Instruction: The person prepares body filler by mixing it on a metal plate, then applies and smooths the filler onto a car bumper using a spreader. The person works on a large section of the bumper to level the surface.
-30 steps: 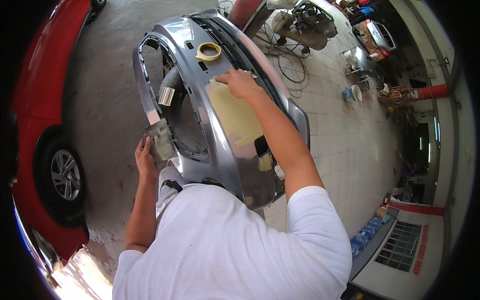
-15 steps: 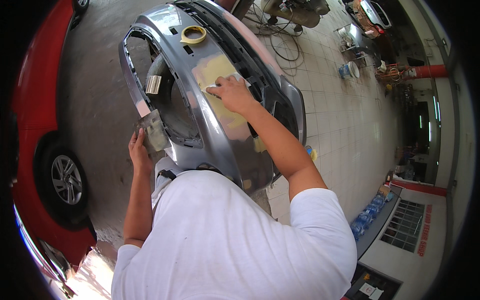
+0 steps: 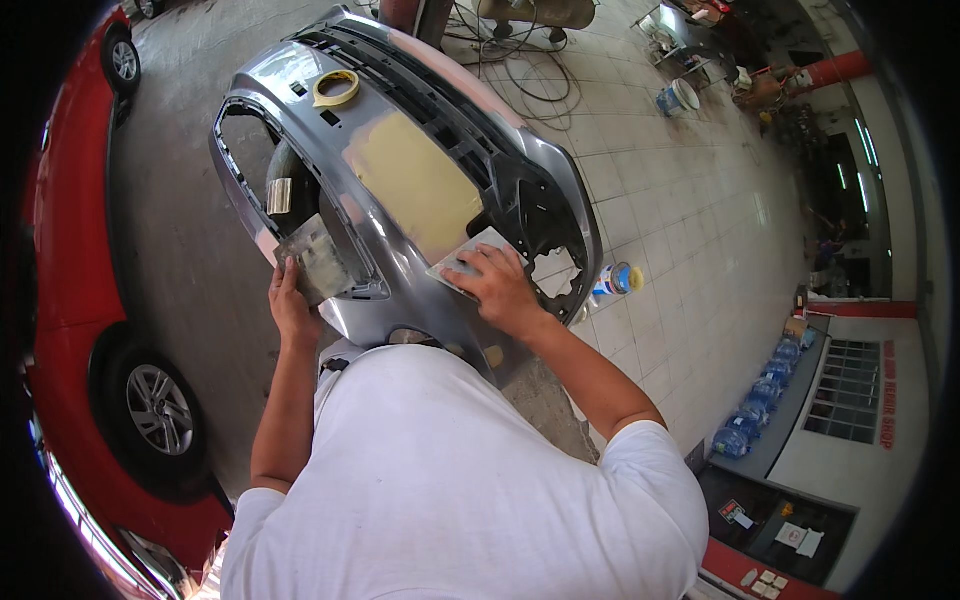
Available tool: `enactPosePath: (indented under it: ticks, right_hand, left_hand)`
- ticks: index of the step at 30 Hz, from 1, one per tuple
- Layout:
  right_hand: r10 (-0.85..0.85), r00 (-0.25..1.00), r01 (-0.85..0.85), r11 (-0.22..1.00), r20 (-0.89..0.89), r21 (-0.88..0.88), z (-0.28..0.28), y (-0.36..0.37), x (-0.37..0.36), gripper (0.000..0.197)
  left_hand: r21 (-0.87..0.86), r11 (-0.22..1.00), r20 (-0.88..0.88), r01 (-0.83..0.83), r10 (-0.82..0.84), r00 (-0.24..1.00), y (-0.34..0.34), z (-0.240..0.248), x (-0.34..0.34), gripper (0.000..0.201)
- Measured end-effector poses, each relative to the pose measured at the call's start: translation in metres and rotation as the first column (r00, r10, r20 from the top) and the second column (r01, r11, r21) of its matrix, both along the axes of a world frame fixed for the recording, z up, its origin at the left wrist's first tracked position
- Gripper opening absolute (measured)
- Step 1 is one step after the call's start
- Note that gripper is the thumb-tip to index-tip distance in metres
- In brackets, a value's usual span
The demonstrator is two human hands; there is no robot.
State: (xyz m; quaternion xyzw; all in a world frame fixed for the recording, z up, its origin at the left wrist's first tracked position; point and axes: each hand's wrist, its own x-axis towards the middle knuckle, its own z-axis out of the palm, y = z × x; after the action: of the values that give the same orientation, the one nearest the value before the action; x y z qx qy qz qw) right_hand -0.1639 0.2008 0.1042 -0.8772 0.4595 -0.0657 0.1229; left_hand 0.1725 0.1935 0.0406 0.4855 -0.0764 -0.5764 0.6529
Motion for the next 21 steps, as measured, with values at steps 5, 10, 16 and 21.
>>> enactPosePath:
  ticks: [5, 10, 16, 21]
  right_hand:
    - [0.209, 0.741, -0.146, 0.978, 0.638, -0.151, 0.076, -0.003, 0.065, 0.076]
    - [0.126, 0.860, -0.014, 0.974, 0.495, -0.224, 0.055, -0.025, 0.053, 0.084]
    - [-0.059, 0.998, 0.056, 0.942, 0.001, -0.330, 0.069, -0.060, 0.004, 0.068]
    - [0.092, 0.973, -0.078, 0.994, 0.214, -0.071, 0.092, -0.063, 0.052, 0.061]
  left_hand:
    - [-0.197, 0.973, -0.089, 0.121, -0.140, 0.986, -0.019, 0.040, -0.072, 0.035]
    - [-0.318, 0.941, -0.133, 0.118, -0.168, 0.977, -0.027, 0.094, -0.106, 0.030]
    - [-0.328, 0.928, 0.253, 0.178, -0.095, 0.963, -0.020, 0.100, -0.095, 0.029]
    - [-0.339, 0.905, 0.640, 0.255, 0.023, 0.768, -0.020, 0.098, -0.089, 0.025]
